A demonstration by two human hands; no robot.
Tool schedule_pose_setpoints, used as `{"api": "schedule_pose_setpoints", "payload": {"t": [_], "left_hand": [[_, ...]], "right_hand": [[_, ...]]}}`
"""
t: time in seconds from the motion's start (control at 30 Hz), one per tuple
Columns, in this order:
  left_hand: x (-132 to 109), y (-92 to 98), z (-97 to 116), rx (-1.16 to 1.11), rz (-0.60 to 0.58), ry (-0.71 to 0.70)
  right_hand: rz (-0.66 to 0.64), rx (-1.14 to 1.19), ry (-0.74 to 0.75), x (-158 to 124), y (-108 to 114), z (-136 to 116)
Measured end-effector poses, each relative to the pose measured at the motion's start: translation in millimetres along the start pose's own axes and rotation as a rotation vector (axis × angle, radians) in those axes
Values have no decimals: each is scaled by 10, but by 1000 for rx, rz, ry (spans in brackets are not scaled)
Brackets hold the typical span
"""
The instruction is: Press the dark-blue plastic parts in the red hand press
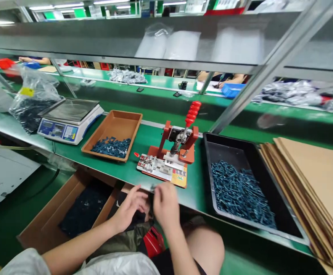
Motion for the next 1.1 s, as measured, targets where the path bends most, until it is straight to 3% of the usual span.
{"api": "schedule_pose_setpoints", "payload": {"t": [0.1,0.17,0.2,0.27,0.33,0.4,0.43,0.5,0.63,0.7,0.77,0.83,0.93,1.1], "left_hand": [[-164,166,-188,-156,39,226],[-204,518,-294,-95,145,283],[-200,773,-354,-24,204,292],[-165,1411,-474,189,392,250],[-132,2039,-580,502,509,260],[-136,2461,-588,817,516,275],[-149,2552,-521,921,498,237],[-160,2481,-223,1011,429,62],[83,1833,818,1051,353,-409],[424,1588,1284,1085,369,-480],[863,1464,1570,1172,364,-388],[1280,1405,1672,1289,311,-248],[1702,1360,1628,1453,214,-137],[1907,1470,1579,1449,280,-134]], "right_hand": [[-303,166,56,-373,-315,-460],[-390,198,57,-414,-326,-562],[-383,186,53,-371,-226,-535],[-262,98,35,-216,199,-358],[-30,-75,3,-47,833,-57],[134,-287,-96,87,1458,353],[161,-379,-167,141,1709,590],[70,-517,-282,233,2027,1071],[-216,-649,-358,316,2108,1733],[-249,-665,-340,331,2047,1813],[-238,-653,-330,338,2008,1751],[-208,-628,-347,332,2020,1610],[-79,-572,-378,302,2130,1392],[77,-347,-474,177,2313,1371]]}}
Point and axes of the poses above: each hand's wrist, its own x-axis towards the middle knuckle, its own y-axis out of the back of the hand, z = x × y, the point moved 3 cm from there along x, towards the middle knuckle, and after that the axes turned 9 degrees about y, right-handed, at the moved point
